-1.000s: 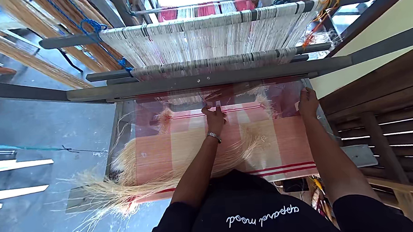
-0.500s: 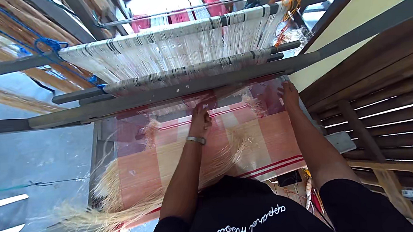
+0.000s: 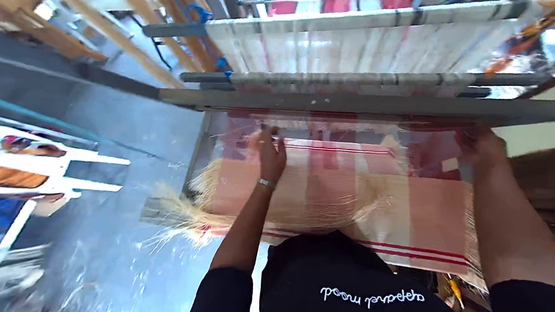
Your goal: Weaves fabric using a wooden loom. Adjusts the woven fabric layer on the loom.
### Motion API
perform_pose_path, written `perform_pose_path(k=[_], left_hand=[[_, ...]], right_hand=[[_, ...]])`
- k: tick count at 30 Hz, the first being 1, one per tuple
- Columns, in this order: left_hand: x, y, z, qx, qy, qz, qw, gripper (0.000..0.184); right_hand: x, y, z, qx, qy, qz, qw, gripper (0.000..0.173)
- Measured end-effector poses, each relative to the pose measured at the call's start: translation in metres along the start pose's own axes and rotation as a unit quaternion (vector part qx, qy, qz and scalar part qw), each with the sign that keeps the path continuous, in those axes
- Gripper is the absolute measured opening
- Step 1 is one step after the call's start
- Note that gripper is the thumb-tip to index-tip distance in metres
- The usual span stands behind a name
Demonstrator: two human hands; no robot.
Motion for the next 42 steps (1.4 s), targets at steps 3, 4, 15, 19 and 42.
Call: perform_pose_path(k=[3, 4, 15, 19, 42], left_hand=[[-0.068, 0.072, -0.054, 0.115, 0.018, -0.103, 0.988, 0.047], [-0.087, 0.088, -0.068, 0.123, 0.043, -0.12, 0.984, 0.048], [-0.149, 0.098, -0.022, -0.062, 0.142, -0.051, 0.987, 0.05], [-0.153, 0.106, -0.001, -0.037, 0.117, -0.055, 0.991, 0.046], [-0.139, 0.122, 0.023, -0.03, 0.122, -0.239, 0.963, 0.064]], right_hand=[[-0.007, -0.003, 0.009, 0.001, -0.006, -0.027, 1.0, 0.037], [-0.009, -0.003, 0.011, -0.001, -0.01, -0.031, 0.999, 0.038], [-0.03, 0.087, 0.046, 0.132, 0.068, -0.015, 0.989, 0.042], [-0.026, 0.148, 0.069, 0.207, 0.118, -0.043, 0.97, 0.051], [-0.016, 0.121, 0.124, 0.064, 0.297, 0.569, 0.764, 0.051]])
Point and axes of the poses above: each hand's wrist, its own z-axis away from the middle knuckle, its own y-axis out of the back of the hand, x = y × z, the point moved 6 cm from there along -z, towards the middle knuckle, and after that the axes turned 6 degrees about x, right-handed, at the moved point
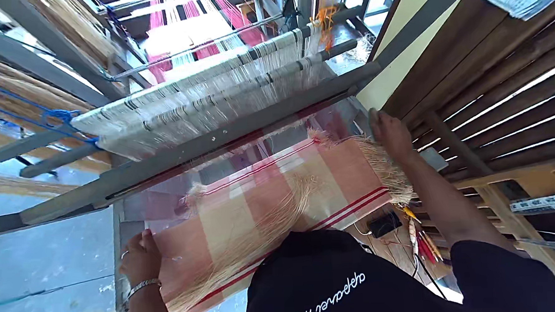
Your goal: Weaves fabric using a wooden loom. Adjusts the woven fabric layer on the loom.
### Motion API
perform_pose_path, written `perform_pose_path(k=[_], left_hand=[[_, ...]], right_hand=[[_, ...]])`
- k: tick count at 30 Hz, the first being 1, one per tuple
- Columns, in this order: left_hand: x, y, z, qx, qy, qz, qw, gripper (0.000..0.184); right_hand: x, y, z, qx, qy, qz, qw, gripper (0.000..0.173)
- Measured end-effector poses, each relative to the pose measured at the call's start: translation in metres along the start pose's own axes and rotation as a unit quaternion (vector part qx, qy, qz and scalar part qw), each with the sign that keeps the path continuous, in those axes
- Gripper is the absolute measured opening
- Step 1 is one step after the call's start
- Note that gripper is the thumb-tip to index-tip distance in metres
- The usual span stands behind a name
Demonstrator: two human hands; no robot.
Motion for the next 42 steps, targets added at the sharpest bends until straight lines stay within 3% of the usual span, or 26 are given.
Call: perform_pose_path(k=[4, 7, 11, 12, 14, 15, 17, 19, 21, 24, 28, 32, 37, 42], left_hand=[[0.028, 0.04, 0.045, 0.138, -0.032, 0.079, 0.987, 0.073], [0.102, 0.045, 0.106, 0.085, -0.113, 0.225, 0.964, 0.063], [0.184, 0.025, 0.19, 0.007, -0.298, 0.324, 0.898, 0.086], [0.195, 0.025, 0.205, -0.001, -0.306, 0.33, 0.893, 0.089], [0.189, 0.022, 0.221, 0.001, -0.253, 0.31, 0.917, 0.075], [0.175, 0.019, 0.222, -0.005, -0.209, 0.296, 0.932, 0.071], [0.137, 0.016, 0.219, -0.01, -0.138, 0.284, 0.949, 0.072], [0.1, 0.021, 0.218, 0.028, -0.078, 0.325, 0.942, 0.072], [0.069, 0.032, 0.217, 0.07, -0.01, 0.384, 0.921, 0.072], [0.033, 0.049, 0.218, 0.125, 0.061, 0.432, 0.891, 0.073], [0.009, 0.057, 0.22, 0.156, 0.096, 0.434, 0.882, 0.069], [0.003, 0.047, 0.211, 0.141, 0.105, 0.451, 0.875, 0.066], [-0.002, 0.046, 0.203, 0.113, 0.08, 0.455, 0.88, 0.063], [-0.016, 0.035, 0.205, 0.096, 0.105, 0.446, 0.884, 0.066]], right_hand=[[-0.038, 0.114, 0.008, 0.178, 0.024, -0.07, 0.981, 0.057], [-0.123, 0.158, 0.042, 0.227, 0.09, -0.237, 0.94, 0.059], [-0.26, 0.115, 0.117, 0.062, 0.183, -0.437, 0.878, 0.049], [-0.292, 0.096, 0.138, -0.007, 0.213, -0.479, 0.851, 0.045], [-0.339, 0.061, 0.166, -0.125, 0.282, -0.503, 0.807, 0.035], [-0.351, 0.048, 0.166, -0.14, 0.314, -0.474, 0.81, 0.037], [-0.353, 0.02, 0.138, -0.097, 0.352, -0.332, 0.87, 0.047], [-0.335, -0.021, 0.106, -0.052, 0.322, -0.156, 0.932, 0.063], [-0.321, -0.044, 0.099, -0.021, 0.285, -0.05, 0.957, 0.076], [-0.319, -0.048, 0.104, -0.014, 0.264, -0.028, 0.964, 0.08], [-0.329, -0.056, 0.083, 0.027, 0.268, -0.002, 0.963, 0.078], [-0.344, -0.063, 0.057, -0.001, 0.239, 0.005, 0.971, 0.081], [-0.328, -0.044, 0.105, -0.038, 0.231, -0.013, 0.972, 0.08], [-0.328, -0.046, 0.1, -0.011, 0.219, 0.011, 0.976, 0.079]])
Point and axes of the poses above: each hand's wrist, its own z-axis away from the middle knuckle, its own y-axis out of the back of the hand, x = y × z, the point moved 6 cm from there along -z, towards the middle knuckle, and after that the axes turned 6 degrees about x, right-handed, at the moved point
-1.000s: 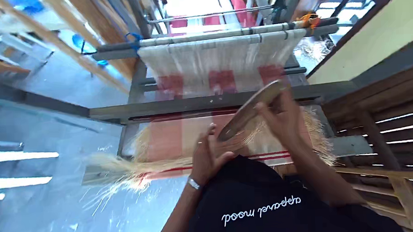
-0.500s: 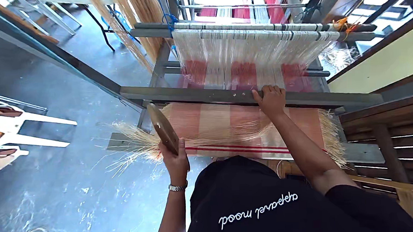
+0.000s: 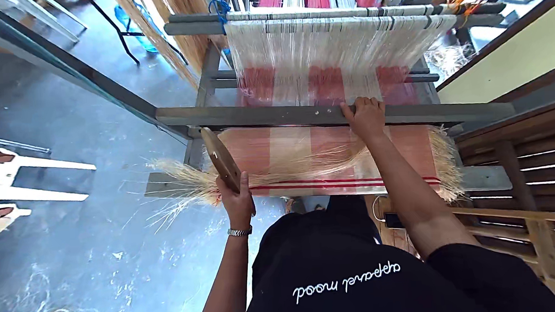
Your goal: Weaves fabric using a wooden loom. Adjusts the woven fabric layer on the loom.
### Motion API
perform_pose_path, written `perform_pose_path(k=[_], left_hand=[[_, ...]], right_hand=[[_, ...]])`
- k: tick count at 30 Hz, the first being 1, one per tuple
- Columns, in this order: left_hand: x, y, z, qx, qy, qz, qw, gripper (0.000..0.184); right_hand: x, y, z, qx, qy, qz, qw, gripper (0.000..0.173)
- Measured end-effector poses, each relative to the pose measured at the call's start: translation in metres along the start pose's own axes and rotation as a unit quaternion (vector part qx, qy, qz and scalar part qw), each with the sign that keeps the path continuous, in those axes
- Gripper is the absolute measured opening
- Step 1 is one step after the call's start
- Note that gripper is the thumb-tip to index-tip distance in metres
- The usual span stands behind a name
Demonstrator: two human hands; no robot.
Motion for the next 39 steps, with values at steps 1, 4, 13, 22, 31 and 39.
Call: perform_pose_path(k=[1, 4, 13, 22, 31, 39], left_hand=[[-0.005, 0.002, 0.002, 0.002, 0.007, 0.0, 1.0, 0.065], [-0.017, 0.004, 0.001, 0.01, 0.017, 0.012, 1.0, 0.065], [-0.057, 0.003, -0.017, 0.06, -0.015, -0.023, 0.998, 0.073], [-0.058, -0.003, -0.015, 0.116, -0.063, -0.065, 0.989, 0.074], [-0.063, -0.004, -0.015, 0.102, -0.049, -0.069, 0.991, 0.073], [-0.056, -0.009, -0.017, 0.13, -0.062, -0.082, 0.986, 0.077]], right_hand=[[0.001, -0.001, 0.002, 0.0, 0.006, -0.001, 1.0, 0.079], [0.0, -0.002, 0.004, -0.017, 0.002, -0.003, 1.0, 0.08], [-0.003, 0.003, 0.005, -0.013, 0.024, -0.025, 0.999, 0.075], [0.003, -0.016, -0.049, -0.017, 0.011, 0.006, 1.0, 0.08], [0.0, 0.005, 0.004, -0.039, 0.012, -0.034, 0.999, 0.078], [0.003, -0.009, -0.012, 0.045, 0.013, -0.011, 0.999, 0.07]])
Point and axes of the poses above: each hand's wrist, its own z-axis away from the middle knuckle, its own y-axis out of the back of the hand, x = y × z, the point moved 6 cm from there along -z, towards the middle knuckle, and after that the axes turned 6 degrees about x, right-handed, at the moved point
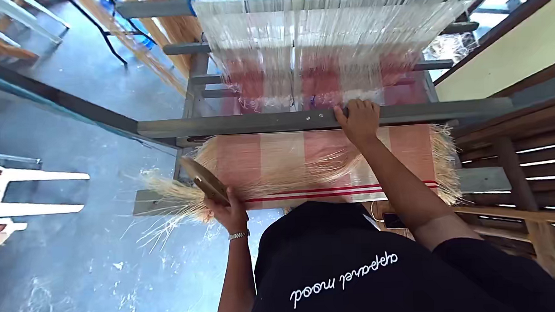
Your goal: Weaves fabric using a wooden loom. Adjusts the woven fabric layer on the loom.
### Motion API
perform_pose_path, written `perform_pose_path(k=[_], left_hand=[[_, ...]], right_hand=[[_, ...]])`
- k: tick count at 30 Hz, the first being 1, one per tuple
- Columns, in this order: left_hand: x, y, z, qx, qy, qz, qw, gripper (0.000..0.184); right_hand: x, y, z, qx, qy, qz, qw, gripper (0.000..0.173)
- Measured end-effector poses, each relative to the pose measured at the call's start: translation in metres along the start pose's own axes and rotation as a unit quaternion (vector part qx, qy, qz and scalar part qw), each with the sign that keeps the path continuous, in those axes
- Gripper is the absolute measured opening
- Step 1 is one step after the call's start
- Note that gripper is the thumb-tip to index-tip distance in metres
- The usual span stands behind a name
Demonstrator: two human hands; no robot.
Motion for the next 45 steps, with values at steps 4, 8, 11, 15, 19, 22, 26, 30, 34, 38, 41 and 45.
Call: perform_pose_path(k=[4, 8, 11, 15, 19, 22, 26, 30, 34, 38, 41, 45], left_hand=[[0.002, -0.001, 0.0, -0.007, 0.003, -0.023, 1.0, 0.078], [0.001, 0.003, -0.003, -0.039, 0.019, -0.006, 0.999, 0.08], [0.017, 0.005, -0.005, -0.07, -0.019, -0.031, 0.997, 0.077], [0.066, -0.006, -0.006, -0.16, -0.171, -0.105, 0.967, 0.074], [0.093, -0.043, -0.015, -0.281, -0.319, -0.198, 0.883, 0.062], [0.095, -0.072, -0.022, -0.343, -0.379, -0.2, 0.836, 0.057], [0.095, -0.104, -0.029, -0.395, -0.407, -0.219, 0.794, 0.06], [0.095, -0.129, -0.026, -0.411, -0.426, -0.221, 0.775, 0.061], [0.101, -0.154, -0.011, -0.396, -0.43, -0.21, 0.784, 0.058], [0.101, -0.16, -0.001, -0.33, -0.409, -0.224, 0.821, 0.053], [0.105, -0.143, 0.009, -0.293, -0.396, -0.223, 0.841, 0.057], [0.11, -0.101, 0.027, -0.262, -0.379, -0.121, 0.879, 0.054]], right_hand=[[0.003, -0.011, -0.04, -0.05, -0.019, -0.003, 0.999, 0.077], [0.0, -0.01, -0.037, -0.069, -0.01, -0.01, 0.998, 0.079], [0.0, 0.006, -0.002, -0.081, -0.008, -0.028, 0.996, 0.077], [0.019, 0.018, 0.006, -0.073, 0.044, -0.185, 0.979, 0.053], [0.025, 0.062, 0.025, 0.039, 0.067, -0.259, 0.963, 0.03], [0.021, 0.027, 0.085, -0.073, 0.167, -0.188, 0.965, 0.033], [0.049, -0.015, 0.153, -0.229, 0.11, -0.084, 0.964, 0.061], [0.075, 0.001, 0.188, -0.2, 0.029, -0.058, 0.978, 0.065], [0.079, 0.016, 0.193, -0.153, 0.013, -0.086, 0.984, 0.055], [0.088, 0.036, 0.18, -0.035, 0.006, -0.145, 0.989, 0.033], [0.116, 0.053, 0.164, 0.034, -0.062, -0.148, 0.987, 0.025], [0.152, 0.057, 0.147, 0.1, -0.18, -0.184, 0.961, 0.022]])
Point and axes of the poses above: each hand's wrist, its own z-axis away from the middle knuckle, its own y-axis out of the back of the hand, x = y × z, the point moved 6 cm from there along -z, towards the middle knuckle, and after that the axes turned 6 degrees about x, right-handed, at the moved point
